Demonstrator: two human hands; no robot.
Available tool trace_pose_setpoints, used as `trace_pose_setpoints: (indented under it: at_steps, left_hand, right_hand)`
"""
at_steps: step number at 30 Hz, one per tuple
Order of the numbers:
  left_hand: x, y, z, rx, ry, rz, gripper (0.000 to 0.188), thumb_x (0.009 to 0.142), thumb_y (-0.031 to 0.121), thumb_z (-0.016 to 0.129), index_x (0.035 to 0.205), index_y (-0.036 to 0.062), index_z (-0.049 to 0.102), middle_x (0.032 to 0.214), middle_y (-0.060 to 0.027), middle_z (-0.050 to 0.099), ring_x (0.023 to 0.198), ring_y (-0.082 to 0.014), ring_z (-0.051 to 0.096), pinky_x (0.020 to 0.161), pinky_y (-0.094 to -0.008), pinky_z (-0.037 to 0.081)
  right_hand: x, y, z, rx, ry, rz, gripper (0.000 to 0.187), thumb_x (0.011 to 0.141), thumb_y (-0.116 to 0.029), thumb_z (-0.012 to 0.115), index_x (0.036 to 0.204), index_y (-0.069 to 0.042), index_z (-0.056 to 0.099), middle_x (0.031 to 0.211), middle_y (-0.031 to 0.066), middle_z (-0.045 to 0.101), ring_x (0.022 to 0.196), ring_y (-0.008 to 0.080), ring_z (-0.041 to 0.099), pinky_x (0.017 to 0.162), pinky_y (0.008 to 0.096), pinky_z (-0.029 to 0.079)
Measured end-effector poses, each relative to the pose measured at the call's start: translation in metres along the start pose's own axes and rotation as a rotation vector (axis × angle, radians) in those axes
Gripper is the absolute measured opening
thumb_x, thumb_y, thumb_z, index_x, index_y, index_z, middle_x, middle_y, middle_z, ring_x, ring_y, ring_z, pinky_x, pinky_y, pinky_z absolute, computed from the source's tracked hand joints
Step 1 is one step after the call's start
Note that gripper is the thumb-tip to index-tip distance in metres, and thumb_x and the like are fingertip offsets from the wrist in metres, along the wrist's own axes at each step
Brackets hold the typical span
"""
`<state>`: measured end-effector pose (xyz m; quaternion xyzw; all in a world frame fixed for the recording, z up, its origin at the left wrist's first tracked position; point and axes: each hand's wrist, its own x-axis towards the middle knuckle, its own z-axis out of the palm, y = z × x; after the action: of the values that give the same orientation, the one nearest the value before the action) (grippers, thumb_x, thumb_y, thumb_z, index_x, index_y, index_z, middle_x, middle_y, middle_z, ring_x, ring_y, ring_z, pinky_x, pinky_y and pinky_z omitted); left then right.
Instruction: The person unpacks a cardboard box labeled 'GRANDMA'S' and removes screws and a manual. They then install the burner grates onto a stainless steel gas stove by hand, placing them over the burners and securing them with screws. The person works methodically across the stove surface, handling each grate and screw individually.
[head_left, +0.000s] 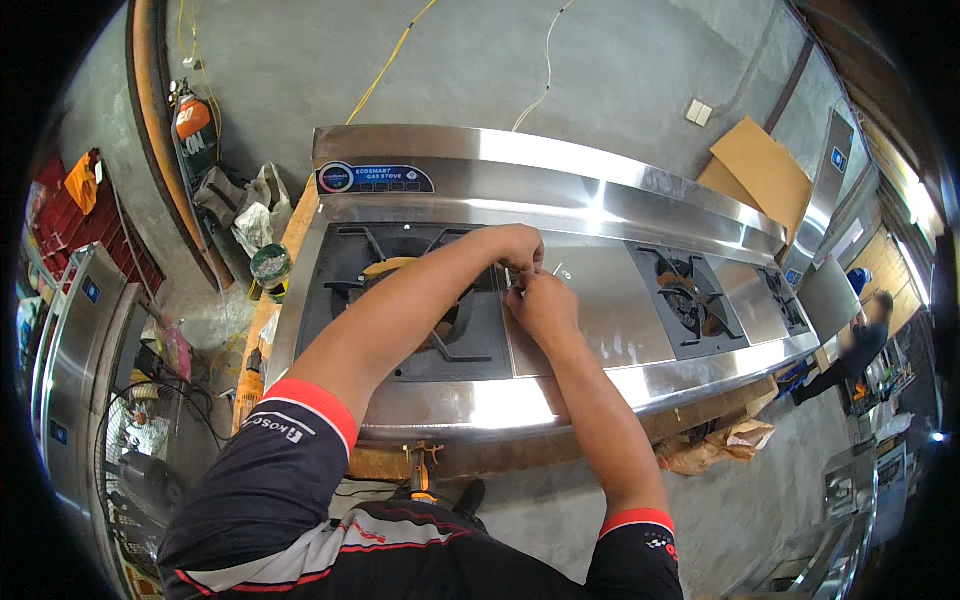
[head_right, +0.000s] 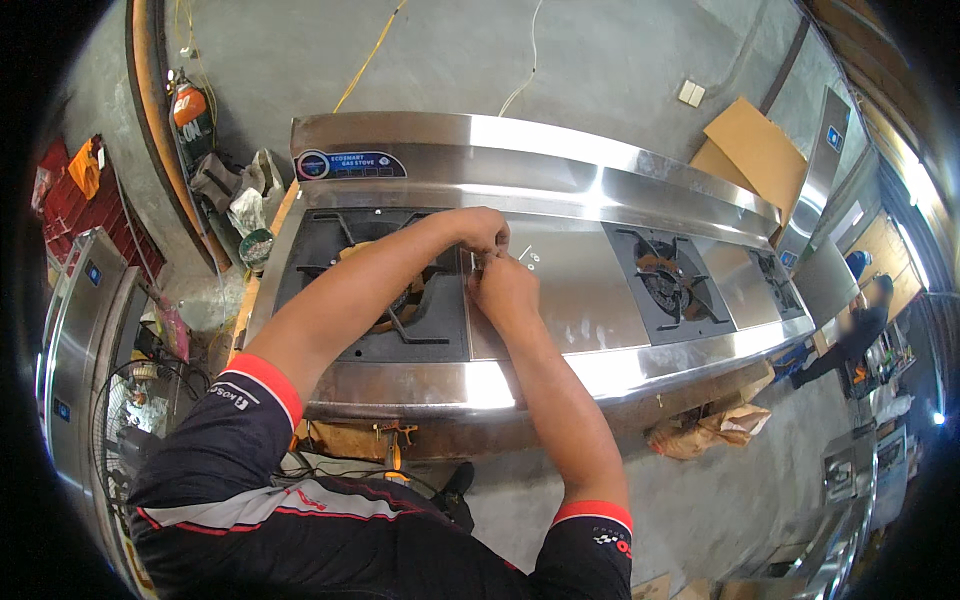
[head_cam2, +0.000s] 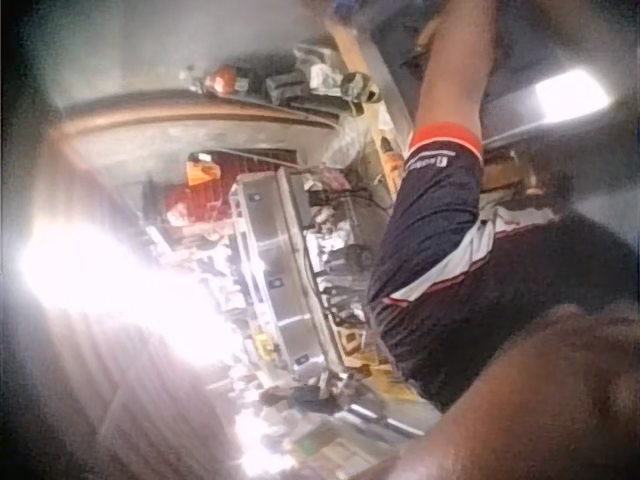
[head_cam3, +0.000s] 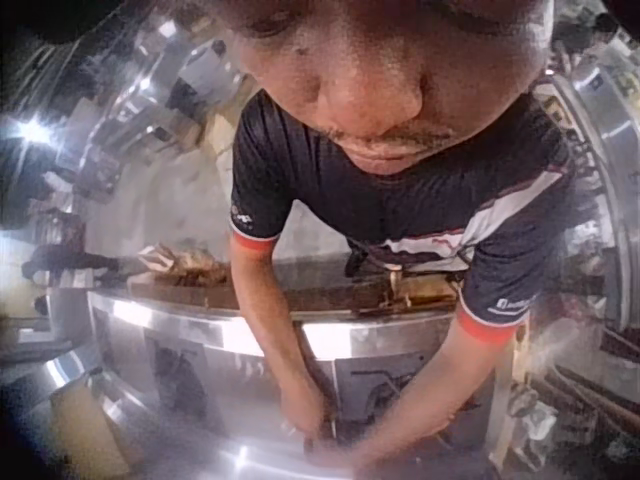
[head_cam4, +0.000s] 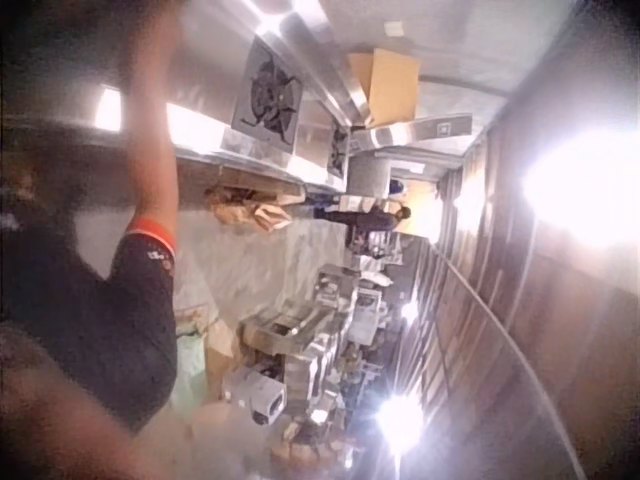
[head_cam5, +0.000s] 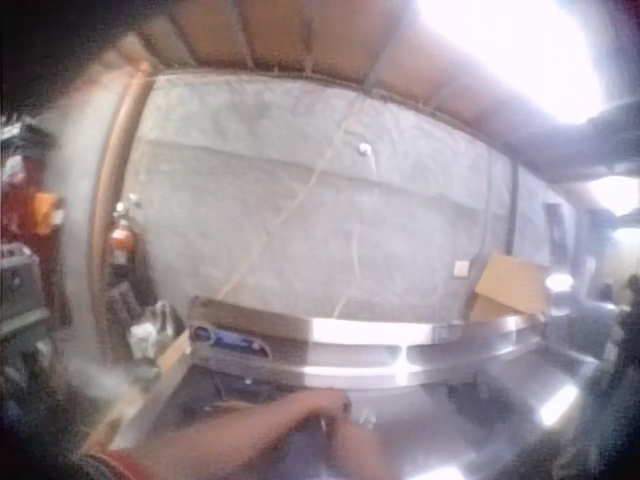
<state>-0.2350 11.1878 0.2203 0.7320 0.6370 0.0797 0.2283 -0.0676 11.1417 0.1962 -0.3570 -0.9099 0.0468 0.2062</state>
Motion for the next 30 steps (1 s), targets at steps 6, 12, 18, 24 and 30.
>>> trace_pose_setpoints:
  at_steps: [6, 12, 18, 24, 30]
  left_hand:
    - [0.014, -0.021, -0.002, 0.031, -0.019, -0.076, 0.023, 0.072, 0.019, 0.074, 0.092, 0.0073, 0.075, 0.08, -0.0108, 0.072, 0.071, -0.0226, 0.066, 0.065, -0.0374, 0.053]
    - [-0.052, -0.028, -0.027, -0.3, 0.279, 0.07, 0.022, 0.075, 0.016, 0.075, 0.091, 0.0014, 0.07, 0.08, -0.0082, 0.071, 0.072, -0.016, 0.066, 0.064, -0.0314, 0.053]
    - [-0.189, -0.019, -0.018, -1.067, 0.424, 0.205, 0.02, 0.087, 0.009, 0.075, 0.102, 0.0006, 0.067, 0.092, -0.0054, 0.069, 0.083, -0.014, 0.067, 0.076, -0.0276, 0.056]
    - [-0.269, -0.012, 0.002, -1.389, 0.474, 0.177, 0.022, 0.089, 0.015, 0.075, 0.105, 0.0021, 0.07, 0.089, -0.0033, 0.069, 0.078, -0.0123, 0.066, 0.072, -0.026, 0.056]
    - [-0.309, -0.018, 0.014, -1.411, 0.53, 0.227, 0.022, 0.089, 0.014, 0.074, 0.107, 0.0005, 0.069, 0.09, -0.0057, 0.069, 0.078, -0.0137, 0.066, 0.071, -0.0283, 0.056]
  right_hand:
    - [0.007, -0.015, 0.005, 0.023, 0.019, -0.04, 0.024, 0.087, -0.029, 0.067, 0.097, -0.007, 0.071, 0.098, 0.0158, 0.069, 0.091, 0.0355, 0.068, 0.079, 0.047, 0.055]
    - [0.004, 0.004, 0.013, -0.015, 0.144, -0.051, 0.021, 0.09, -0.02, 0.062, 0.1, -0.002, 0.065, 0.096, 0.019, 0.068, 0.086, 0.0383, 0.067, 0.077, 0.048, 0.053]
    - [-0.027, -0.048, -0.028, 0.584, 0.175, -0.083, 0.016, 0.095, -0.015, 0.059, 0.098, 0.001, 0.06, 0.086, 0.0179, 0.065, 0.077, 0.0324, 0.063, 0.072, 0.0416, 0.049]
    - [-0.048, -0.121, -0.034, 0.767, 0.192, -0.228, 0.015, 0.096, -0.012, 0.061, 0.098, 0.003, 0.06, 0.073, 0.0094, 0.062, 0.064, 0.0142, 0.057, 0.062, 0.0302, 0.046]
    - [-0.057, -0.162, -0.053, 0.66, 0.242, -0.386, 0.014, 0.096, -0.011, 0.063, 0.098, 0.003, 0.061, 0.075, 0.0113, 0.064, 0.066, 0.0138, 0.058, 0.062, 0.0309, 0.047]
